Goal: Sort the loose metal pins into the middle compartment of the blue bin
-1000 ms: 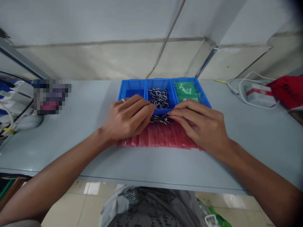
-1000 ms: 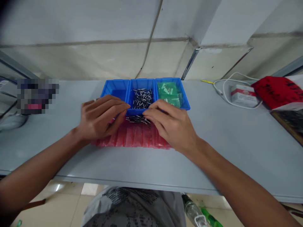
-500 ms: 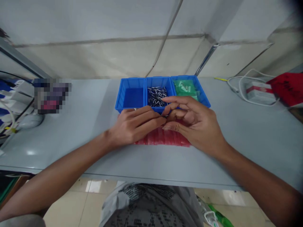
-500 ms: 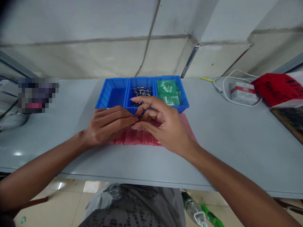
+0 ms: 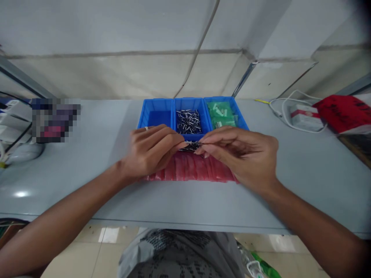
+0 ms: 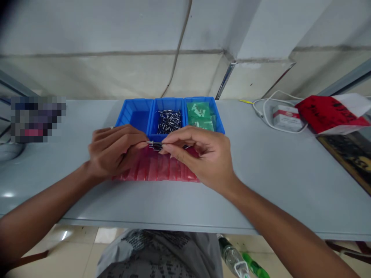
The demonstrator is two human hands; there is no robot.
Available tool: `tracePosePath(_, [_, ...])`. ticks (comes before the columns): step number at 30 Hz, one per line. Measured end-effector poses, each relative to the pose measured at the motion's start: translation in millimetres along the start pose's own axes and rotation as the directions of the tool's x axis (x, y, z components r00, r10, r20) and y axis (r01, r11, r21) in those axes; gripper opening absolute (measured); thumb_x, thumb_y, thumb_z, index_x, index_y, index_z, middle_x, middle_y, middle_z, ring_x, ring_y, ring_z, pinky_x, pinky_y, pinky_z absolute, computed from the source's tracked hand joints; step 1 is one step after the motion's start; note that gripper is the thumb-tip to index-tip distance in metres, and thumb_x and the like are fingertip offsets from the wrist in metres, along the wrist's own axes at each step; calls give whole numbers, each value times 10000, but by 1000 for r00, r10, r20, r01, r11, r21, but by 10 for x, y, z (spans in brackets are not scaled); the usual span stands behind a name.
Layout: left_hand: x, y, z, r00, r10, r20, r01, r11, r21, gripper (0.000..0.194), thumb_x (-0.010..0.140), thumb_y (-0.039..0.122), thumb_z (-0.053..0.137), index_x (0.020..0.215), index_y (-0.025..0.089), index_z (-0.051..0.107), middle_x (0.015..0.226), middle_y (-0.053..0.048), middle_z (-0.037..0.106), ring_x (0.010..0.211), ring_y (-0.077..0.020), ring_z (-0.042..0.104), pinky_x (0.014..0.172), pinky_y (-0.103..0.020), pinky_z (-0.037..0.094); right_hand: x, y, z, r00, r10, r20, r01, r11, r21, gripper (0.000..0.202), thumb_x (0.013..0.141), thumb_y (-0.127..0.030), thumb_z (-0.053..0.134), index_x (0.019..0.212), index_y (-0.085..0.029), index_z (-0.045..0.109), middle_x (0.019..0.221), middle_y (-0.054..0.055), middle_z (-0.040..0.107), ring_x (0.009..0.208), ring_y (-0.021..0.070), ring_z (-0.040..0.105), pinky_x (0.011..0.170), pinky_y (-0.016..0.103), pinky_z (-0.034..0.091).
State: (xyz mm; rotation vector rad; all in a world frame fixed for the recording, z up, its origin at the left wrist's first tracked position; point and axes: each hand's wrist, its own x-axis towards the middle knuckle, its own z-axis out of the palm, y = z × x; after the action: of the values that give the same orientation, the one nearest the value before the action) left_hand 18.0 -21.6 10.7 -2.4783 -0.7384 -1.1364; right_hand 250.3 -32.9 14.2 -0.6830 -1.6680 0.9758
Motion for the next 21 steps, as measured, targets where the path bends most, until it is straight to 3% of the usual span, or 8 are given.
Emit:
tracePosePath(3, [-6, 36, 10, 999, -31, -23, 31, 1000, -5, 98, 967, 179, 586, 872, 169, 613, 717, 4, 695, 633, -99, 647, 562, -230, 451, -20, 15, 20, 1000, 22, 2, -22, 1000, -11, 200, 863, -111, 741, 1009, -245, 773, 952, 23, 748, 827, 181, 758, 754, 352, 656])
tracePosePath(9, [-40, 37, 27, 1000, 30, -9, -30, 999, -23, 159, 898, 234, 710, 988, 137, 622, 784, -11, 728, 663, -109, 675, 558, -233, 456, -36, -17, 52, 999, 32, -44, -32, 999, 20, 161, 875, -114, 721, 966, -237, 774, 915, 24, 740, 748, 157, 738, 609, 301, 646])
tracePosePath(13, [-38, 36, 4, 998, 55, -11, -55, 998, 29, 25, 926, 179, 632, 908, 175, 615, 763, 8, 720, 653, -107, 676, 565, -235, 461, -38, -43, 83, 996, 67, -53, -64, 996, 68, 149, 865, -135, 741, 951, -252, 776, 895, 10, 750, 707, 151, 737, 567, 289, 635])
tracePosePath(19, [-54, 16, 50, 997, -38, -66, 34, 997, -65, 89, 929, 198, 648, 1007, 178, 610, 801, 11, 728, 661, -101, 678, 592, -229, 485, -55, -56, 111, 994, 76, -77, -67, 991, 119, 156, 858, -138, 760, 956, -258, 780, 874, 8, 759, 686, 166, 744, 541, 308, 607])
tracePosePath(21, [-59, 17, 56, 999, -38, -38, 35, 997, -75, 41, 942, 202, 631, 968, 175, 614, 780, 11, 718, 651, -96, 670, 586, -224, 472, -63, -46, 120, 991, 104, -86, -94, 989, 110, 152, 857, -142, 761, 944, -265, 779, 866, 9, 759, 666, 162, 732, 527, 311, 593])
